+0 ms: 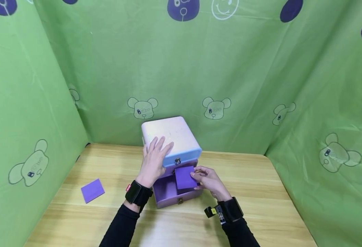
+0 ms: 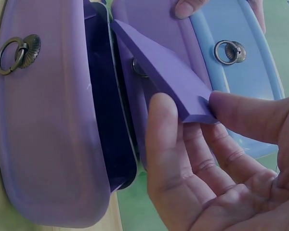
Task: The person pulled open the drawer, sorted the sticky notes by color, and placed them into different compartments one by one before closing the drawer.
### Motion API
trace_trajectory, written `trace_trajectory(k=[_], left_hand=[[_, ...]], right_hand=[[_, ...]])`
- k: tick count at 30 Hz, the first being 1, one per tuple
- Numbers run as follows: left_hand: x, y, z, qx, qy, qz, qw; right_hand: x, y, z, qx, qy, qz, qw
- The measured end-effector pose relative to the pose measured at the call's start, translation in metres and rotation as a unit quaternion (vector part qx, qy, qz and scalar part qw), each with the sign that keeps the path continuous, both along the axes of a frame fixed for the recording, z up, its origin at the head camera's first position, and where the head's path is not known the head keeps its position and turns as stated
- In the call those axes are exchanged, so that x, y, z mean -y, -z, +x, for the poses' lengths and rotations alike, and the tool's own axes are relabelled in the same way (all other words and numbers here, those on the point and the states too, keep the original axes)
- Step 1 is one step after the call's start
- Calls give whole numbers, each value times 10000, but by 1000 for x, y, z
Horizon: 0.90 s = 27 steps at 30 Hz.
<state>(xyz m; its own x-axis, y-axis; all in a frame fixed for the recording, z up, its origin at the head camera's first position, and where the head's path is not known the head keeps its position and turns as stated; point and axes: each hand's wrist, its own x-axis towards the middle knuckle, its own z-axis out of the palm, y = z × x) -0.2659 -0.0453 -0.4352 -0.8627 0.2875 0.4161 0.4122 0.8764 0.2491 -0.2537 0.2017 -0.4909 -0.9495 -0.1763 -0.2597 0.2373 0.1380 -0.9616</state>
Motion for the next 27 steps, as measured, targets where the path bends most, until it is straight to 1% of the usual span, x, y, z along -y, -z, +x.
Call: trace_trajectory(k=[5,14,22,27], left_hand=[[0,1,0,-55,4,13,10000],[-1,1,0,-31,1,1,10000],[0,2,-1,-40,-5,-9,10000],[0,1,-1,-26,-4,-1,10000]], right_hand=[[3,2,-2,-18,-12,114,9999],[7,7,-5,-45,-37,328,9994],[11,11,-4,-20,-16,474,9989],[11,12,-4,-116,-243,437,9987]])
